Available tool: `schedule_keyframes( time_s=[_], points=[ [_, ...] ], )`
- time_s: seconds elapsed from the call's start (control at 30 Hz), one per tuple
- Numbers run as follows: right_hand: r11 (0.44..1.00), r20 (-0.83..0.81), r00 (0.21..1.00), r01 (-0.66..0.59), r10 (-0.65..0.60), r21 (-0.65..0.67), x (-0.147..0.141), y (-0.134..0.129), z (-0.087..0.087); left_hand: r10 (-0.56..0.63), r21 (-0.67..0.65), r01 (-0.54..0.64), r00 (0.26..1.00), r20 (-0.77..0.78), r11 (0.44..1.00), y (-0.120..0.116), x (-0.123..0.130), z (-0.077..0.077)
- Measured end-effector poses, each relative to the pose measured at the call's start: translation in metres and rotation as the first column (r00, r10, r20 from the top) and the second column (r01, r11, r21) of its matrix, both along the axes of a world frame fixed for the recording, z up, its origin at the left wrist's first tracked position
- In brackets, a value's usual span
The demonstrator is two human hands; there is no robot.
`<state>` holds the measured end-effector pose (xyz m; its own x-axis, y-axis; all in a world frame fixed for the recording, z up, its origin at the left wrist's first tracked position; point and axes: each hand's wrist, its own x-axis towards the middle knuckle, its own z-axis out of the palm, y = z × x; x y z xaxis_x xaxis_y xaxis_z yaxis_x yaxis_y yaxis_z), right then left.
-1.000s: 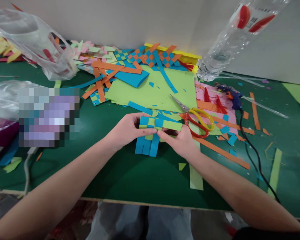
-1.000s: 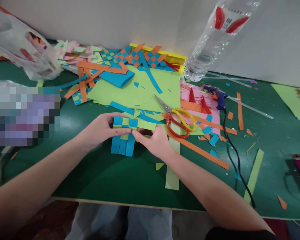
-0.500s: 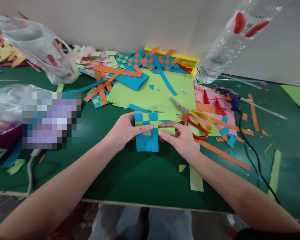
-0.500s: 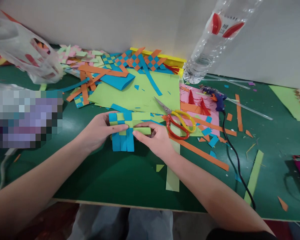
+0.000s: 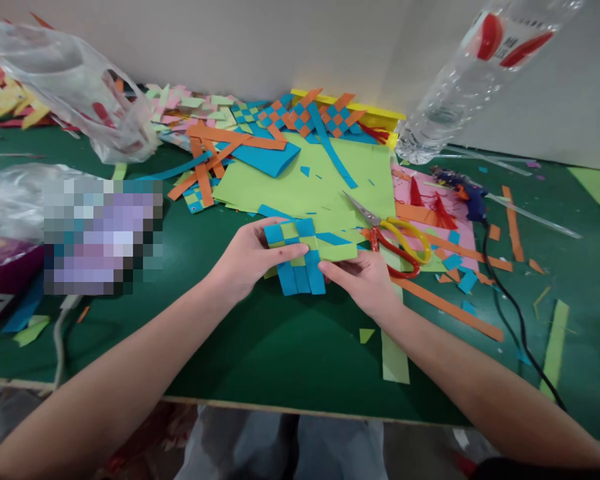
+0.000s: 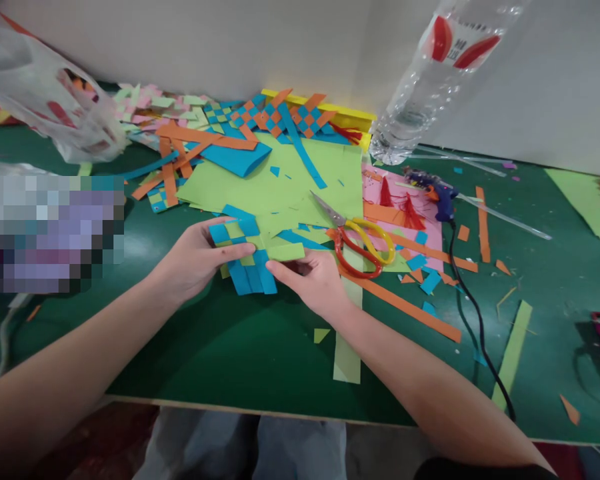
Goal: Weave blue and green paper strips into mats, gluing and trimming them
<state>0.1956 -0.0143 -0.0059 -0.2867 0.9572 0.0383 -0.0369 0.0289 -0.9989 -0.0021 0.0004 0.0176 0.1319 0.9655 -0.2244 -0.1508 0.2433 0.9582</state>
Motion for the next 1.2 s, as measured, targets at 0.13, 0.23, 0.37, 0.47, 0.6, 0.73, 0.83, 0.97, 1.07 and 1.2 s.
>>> schedule_keyframes(
  time_s=[0.13,0.23,0.37,0.47,0.6,0.73,0.83,0.97,1.07,1.2],
  points=[
    [1.000,0.049,0.999,-0.005,0.004,0.010,0.002,0.001,-0.001,-0.041,0.001,0.041,0.999,-0.022,0.999,0.000,-0.001,-0.001],
    [1.000,0.060,0.998,-0.016,0.016,0.007,0.005,0.002,-0.003,-0.062,0.024,0.064,0.996,-0.062,0.998,0.002,-0.004,0.000],
    [0.999,0.097,0.995,-0.011,0.014,-0.031,0.006,0.003,-0.002,-0.168,0.030,0.177,0.967,-0.194,0.984,0.004,-0.009,0.004],
    [0.999,0.113,0.994,0.010,-0.005,-0.041,0.006,0.003,0.003,-0.294,-0.017,0.297,0.930,-0.220,0.955,0.004,-0.012,0.008],
    [0.999,0.095,0.995,-0.021,0.024,-0.032,0.006,0.004,0.007,-0.379,-0.067,0.376,0.881,-0.284,0.924,0.004,-0.013,0.009],
    [1.000,0.043,0.999,-0.016,0.015,0.001,0.010,0.004,0.000,-0.339,-0.067,0.333,0.913,-0.227,0.941,0.004,-0.012,0.008],
    [1.000,-0.034,0.999,0.031,-0.031,0.001,0.010,0.004,-0.004,-0.217,-0.050,0.211,0.961,-0.169,0.976,0.005,-0.012,0.006],
    [0.997,-0.019,0.999,0.028,-0.029,-0.070,0.005,0.003,0.001,-0.092,-0.003,0.092,0.994,-0.057,0.996,0.005,-0.010,0.002],
    [0.992,0.062,0.995,0.084,-0.079,-0.098,0.002,0.002,0.007,-0.078,0.006,0.078,0.997,-0.015,0.997,0.005,-0.007,0.000],
    [0.983,0.114,0.977,0.181,-0.178,-0.016,0.002,0.002,0.007,-0.085,-0.002,0.085,0.995,-0.045,0.996,0.004,-0.002,-0.001]
  ],
)
